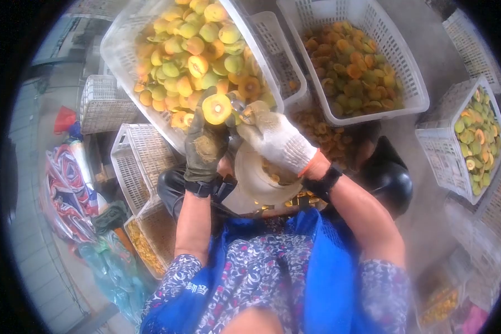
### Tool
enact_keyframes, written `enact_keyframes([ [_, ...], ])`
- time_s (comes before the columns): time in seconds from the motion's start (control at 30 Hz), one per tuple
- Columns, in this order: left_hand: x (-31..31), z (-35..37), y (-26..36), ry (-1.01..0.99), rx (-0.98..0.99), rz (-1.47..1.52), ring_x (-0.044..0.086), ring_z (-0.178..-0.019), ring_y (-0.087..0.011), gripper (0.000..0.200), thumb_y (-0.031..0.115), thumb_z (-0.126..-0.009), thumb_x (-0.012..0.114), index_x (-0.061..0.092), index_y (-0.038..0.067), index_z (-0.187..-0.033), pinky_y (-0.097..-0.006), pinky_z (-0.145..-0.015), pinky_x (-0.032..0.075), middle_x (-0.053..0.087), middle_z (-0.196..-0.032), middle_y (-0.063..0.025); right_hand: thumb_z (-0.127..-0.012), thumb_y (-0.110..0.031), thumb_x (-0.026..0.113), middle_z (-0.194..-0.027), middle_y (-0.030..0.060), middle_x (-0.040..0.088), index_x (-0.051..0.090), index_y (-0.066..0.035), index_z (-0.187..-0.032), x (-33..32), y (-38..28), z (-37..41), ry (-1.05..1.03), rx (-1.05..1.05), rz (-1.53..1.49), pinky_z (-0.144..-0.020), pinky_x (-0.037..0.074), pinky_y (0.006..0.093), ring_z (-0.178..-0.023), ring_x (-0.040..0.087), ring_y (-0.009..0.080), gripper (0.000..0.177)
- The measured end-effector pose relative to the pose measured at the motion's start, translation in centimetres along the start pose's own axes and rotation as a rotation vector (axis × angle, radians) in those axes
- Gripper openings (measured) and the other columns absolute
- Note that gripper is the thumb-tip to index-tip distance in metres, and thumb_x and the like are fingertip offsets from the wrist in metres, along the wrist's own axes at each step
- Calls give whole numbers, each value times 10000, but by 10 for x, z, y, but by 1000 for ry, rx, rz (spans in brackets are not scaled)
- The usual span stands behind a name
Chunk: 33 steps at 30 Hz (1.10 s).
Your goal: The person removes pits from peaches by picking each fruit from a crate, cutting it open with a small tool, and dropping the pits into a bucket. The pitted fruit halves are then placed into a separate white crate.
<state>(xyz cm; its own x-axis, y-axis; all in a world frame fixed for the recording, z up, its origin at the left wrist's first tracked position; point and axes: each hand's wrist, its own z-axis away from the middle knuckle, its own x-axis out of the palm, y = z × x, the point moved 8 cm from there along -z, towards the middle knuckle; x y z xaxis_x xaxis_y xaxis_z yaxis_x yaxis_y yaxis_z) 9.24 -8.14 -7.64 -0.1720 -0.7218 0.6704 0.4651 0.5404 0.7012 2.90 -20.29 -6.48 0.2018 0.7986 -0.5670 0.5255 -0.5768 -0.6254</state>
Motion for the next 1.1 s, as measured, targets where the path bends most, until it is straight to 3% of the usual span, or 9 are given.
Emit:
enact_keyframes([
  [0.33,4,-5,-25,-48,171,-278,480,-1202,-201,519,355,-990,453,389,12,-1373,-342,-1052,367,484,-1291,-114,-839,-142,637,-1078,183,578,631,-15,-1031,5,-5,3,-46,52,233,-710,507,382,-849,604,343,230],
  [0.4,2,-1,-23,-1,338,-494,477,-1189,-228,459,311,-1006,420,421,-8,-1336,-355,-1042,364,499,-1284,-122,-844,-124,620,-1113,184,563,619,-10,-1055,17,-7,7,-135,3,368,-702,502,379,-870,593,340,240],
  [0.43,29,12,-12,-20,670,-1136,490,-1153,-215,414,281,-1019,390,446,-14,-1303,-339,-1010,379,507,-1260,-116,-844,-124,620,-1113,184,563,619,-10,-1055,17,-6,8,-137,5,368,-702,502,379,-870,593,340,240],
  [0.6,9,7,-22,102,450,-654,514,-1096,-224,376,249,-995,413,481,-25,-1244,-334,-961,401,530,-1203,-135,-834,-95,594,-1004,182,588,602,5,-976,23,4,9,-90,97,-26,-641,518,411,-772,609,346,173],
  [0.67,31,18,-12,24,777,-1283,546,-1039,-227,394,269,-974,454,488,-27,-1232,-340,-918,431,560,-1151,-144,-840,-94,589,-980,186,589,590,8,-972,22,3,7,-121,82,-39,-627,517,422,-768,611,355,167],
  [0.9,-47,-6,-32,39,617,-1409,597,-999,-204,422,337,-994,449,521,-14,-1218,-317,-910,485,599,-1103,-106,-886,-151,518,-951,242,611,587,21,-988,27,20,11,-274,228,-294,-759,492,423,-892,601,387,211],
  [0.93,-33,-3,-25,41,623,-1407,597,-999,-204,422,337,-994,449,521,-14,-1218,-317,-910,485,599,-1103,-106,-886,-151,518,-951,242,611,587,21,-988,26,17,9,-276,223,-290,-759,492,423,-892,601,387,211],
  [1.0,-20,-7,-33,126,76,-304,607,-987,-189,465,390,-1010,407,512,-3,-1235,-313,-889,505,605,-1078,-111,-892,-203,508,-978,248,621,581,23,-1008,32,31,15,-276,575,-478,-803,475,429,-924,592,411,264],
  [1.1,-15,1,-29,182,167,-372,606,-932,-178,467,403,-1025,349,533,-8,-1149,-309,-846,513,608,-1028,-104,-890,-220,506,-1006,258,620,576,23,-1033,44,26,15,-309,563,-509,-807,474,424,-953,586,419,291],
])
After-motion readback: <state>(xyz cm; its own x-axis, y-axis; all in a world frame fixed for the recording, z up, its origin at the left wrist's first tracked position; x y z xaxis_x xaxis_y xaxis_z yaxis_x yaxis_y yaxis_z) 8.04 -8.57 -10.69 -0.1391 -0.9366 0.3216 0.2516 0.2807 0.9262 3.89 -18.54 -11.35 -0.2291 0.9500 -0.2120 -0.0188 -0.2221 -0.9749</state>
